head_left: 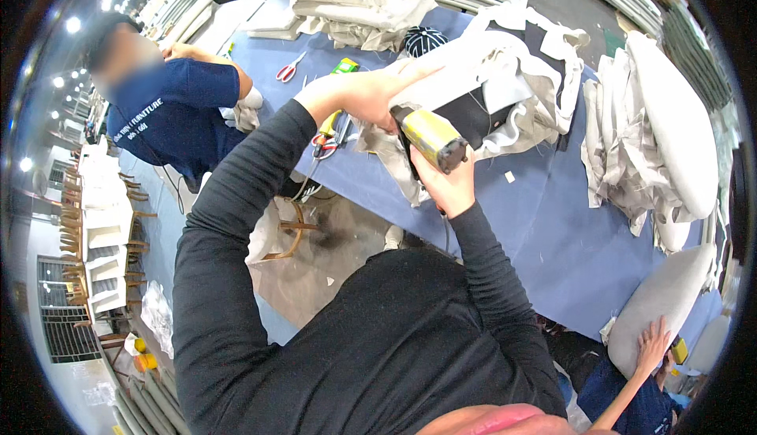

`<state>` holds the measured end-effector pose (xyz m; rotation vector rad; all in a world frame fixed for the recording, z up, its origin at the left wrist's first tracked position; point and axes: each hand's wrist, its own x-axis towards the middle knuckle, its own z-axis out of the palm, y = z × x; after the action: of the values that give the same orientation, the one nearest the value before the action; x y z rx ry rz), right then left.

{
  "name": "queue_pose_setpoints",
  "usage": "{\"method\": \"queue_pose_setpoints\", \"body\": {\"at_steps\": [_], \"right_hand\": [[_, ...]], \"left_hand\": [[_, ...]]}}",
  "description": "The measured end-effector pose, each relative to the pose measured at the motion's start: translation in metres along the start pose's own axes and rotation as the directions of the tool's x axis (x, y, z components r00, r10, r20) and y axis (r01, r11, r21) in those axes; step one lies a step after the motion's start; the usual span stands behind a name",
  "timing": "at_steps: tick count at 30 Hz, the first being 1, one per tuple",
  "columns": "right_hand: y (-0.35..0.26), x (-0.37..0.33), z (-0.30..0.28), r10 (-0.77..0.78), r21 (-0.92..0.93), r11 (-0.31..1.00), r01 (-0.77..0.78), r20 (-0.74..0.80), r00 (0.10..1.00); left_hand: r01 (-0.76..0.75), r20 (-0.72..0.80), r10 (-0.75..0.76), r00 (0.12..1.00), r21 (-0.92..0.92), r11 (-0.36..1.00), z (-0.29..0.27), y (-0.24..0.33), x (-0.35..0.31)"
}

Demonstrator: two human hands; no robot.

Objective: The person uses a staple gun to attach fabric to a foam cushion and a seat frame. They trim excess fabric with scissors and adjust the material to fit the contours of the furniture parts. The person works on multiple cushion pieces, securing the fabric and ensuring a smooth finish.

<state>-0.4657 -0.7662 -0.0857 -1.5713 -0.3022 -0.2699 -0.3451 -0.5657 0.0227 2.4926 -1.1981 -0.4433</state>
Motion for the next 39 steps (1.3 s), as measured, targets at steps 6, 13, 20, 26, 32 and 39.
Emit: {"method": "queue_pose_setpoints", "body": {"at_steps": [6,13,20,26,32,39], "right_hand": [[0.011,0.004,-0.041,0.398,0.196,0.868,-0.456,0.274,0.875],[0.149,-0.115,-0.191,0.323,-0.399,0.815,-0.42,-0.29,0.901],[0.084,-0.109,-0.176,0.558,0.603,0.743,-0.29,-0.319,0.766],[0.027,-0.118,-0.248,0.614,0.586,0.75,-0.306,-0.446,0.651],[0.081,-0.2,-0.343,0.77,0.488,0.638,-0.596,-0.418,0.482],[0.107,-0.334,-0.36,0.665,0.529,0.745,-0.407,-0.535,0.522]], "left_hand": [[-0.125,-0.132,0.094,0.987,-0.247,0.961,0.008,-0.02,-0.015],[-0.243,-0.388,-0.263,0.884,-0.859,0.45,0.125,0.029,-0.068],[0.109,-0.284,-0.297,0.912,-0.53,0.841,0.288,0.019,-0.055],[-0.22,0.046,0.268,0.962,-0.452,0.865,0.266,0.079,0.041],[-0.039,-0.049,0.034,0.998,-0.114,0.993,0.351,0.029,0.167],[0.085,-0.211,-0.056,0.976,0.133,0.987,0.391,0.043,0.177]]}}
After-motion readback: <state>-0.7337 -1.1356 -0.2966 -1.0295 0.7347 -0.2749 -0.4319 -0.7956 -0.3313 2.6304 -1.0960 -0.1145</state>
